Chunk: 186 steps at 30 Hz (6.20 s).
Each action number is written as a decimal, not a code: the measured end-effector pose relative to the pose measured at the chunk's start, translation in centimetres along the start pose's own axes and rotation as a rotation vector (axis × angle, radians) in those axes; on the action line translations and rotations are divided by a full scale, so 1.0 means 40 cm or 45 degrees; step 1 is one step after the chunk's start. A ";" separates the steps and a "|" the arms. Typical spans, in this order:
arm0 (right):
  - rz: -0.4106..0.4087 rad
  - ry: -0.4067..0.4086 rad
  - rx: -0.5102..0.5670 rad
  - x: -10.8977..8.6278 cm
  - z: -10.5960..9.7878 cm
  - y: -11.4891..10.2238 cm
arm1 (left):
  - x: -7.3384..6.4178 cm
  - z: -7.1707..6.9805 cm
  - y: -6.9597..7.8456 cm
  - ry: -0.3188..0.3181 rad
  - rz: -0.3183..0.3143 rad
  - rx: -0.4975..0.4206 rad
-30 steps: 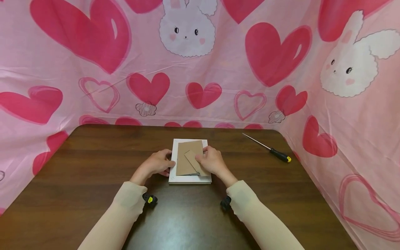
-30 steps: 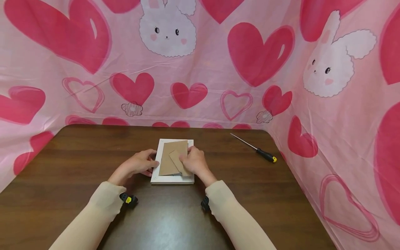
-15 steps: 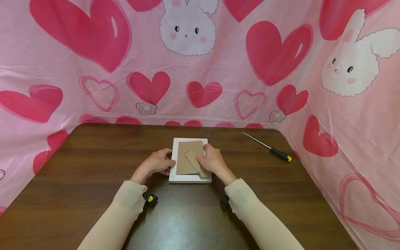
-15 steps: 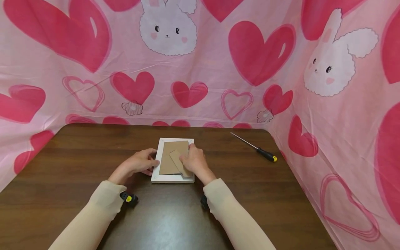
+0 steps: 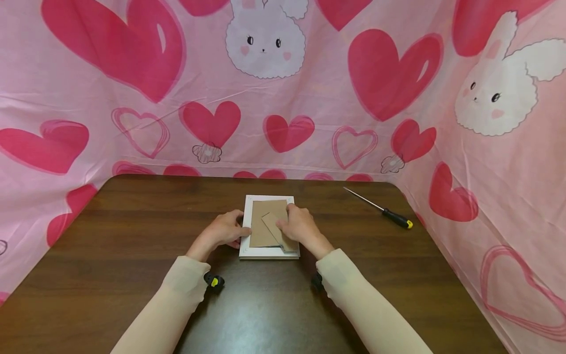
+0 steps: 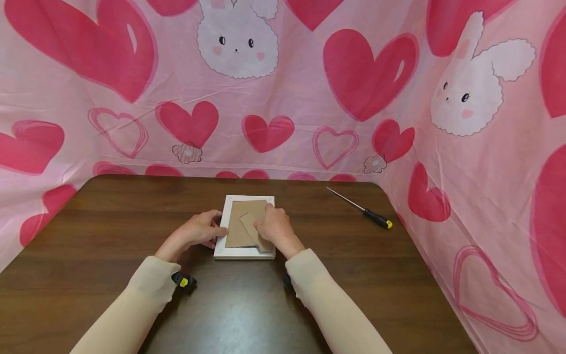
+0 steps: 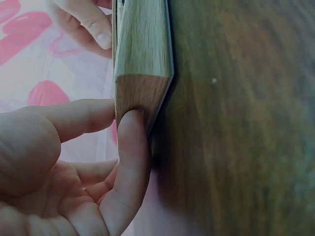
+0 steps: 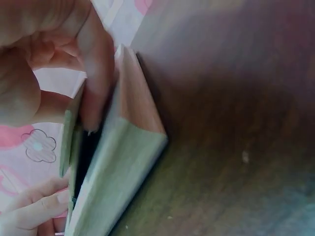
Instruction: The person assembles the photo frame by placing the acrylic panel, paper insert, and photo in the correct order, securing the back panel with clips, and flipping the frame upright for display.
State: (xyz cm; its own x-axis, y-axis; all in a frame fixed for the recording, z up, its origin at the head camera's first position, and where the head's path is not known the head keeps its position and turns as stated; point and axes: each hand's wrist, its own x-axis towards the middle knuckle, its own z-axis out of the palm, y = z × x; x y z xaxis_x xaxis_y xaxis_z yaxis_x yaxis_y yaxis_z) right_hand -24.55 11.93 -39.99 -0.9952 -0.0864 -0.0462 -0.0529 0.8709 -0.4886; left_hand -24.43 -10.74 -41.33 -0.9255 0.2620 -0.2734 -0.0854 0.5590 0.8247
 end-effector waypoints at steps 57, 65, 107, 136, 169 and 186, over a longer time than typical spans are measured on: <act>-0.214 -0.281 -0.023 0.027 -0.062 0.086 | 0.006 0.017 0.000 0.048 -0.019 0.161; -0.234 0.144 -0.043 0.032 -0.235 0.253 | 0.009 0.010 0.007 0.032 -0.038 0.156; -0.160 0.306 -0.360 0.011 -0.299 0.658 | 0.003 0.017 0.014 0.042 -0.009 0.144; -0.528 0.013 -0.477 0.034 -0.240 0.222 | 0.000 0.017 0.016 0.045 -0.032 0.121; -0.528 -0.098 -0.533 0.050 -0.235 0.203 | 0.000 0.018 0.017 0.039 -0.021 0.142; -0.636 -0.348 -0.617 0.098 -0.296 0.113 | 0.001 0.015 0.016 0.038 -0.015 0.139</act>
State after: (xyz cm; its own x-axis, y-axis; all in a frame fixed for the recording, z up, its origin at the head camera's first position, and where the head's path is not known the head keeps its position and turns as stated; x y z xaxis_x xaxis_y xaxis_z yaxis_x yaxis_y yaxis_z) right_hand -29.67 21.25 -32.06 -0.7906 -0.5896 -0.1655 -0.5865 0.8067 -0.0722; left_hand -24.28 -9.90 -41.13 -0.9355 0.2319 -0.2666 -0.0573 0.6448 0.7622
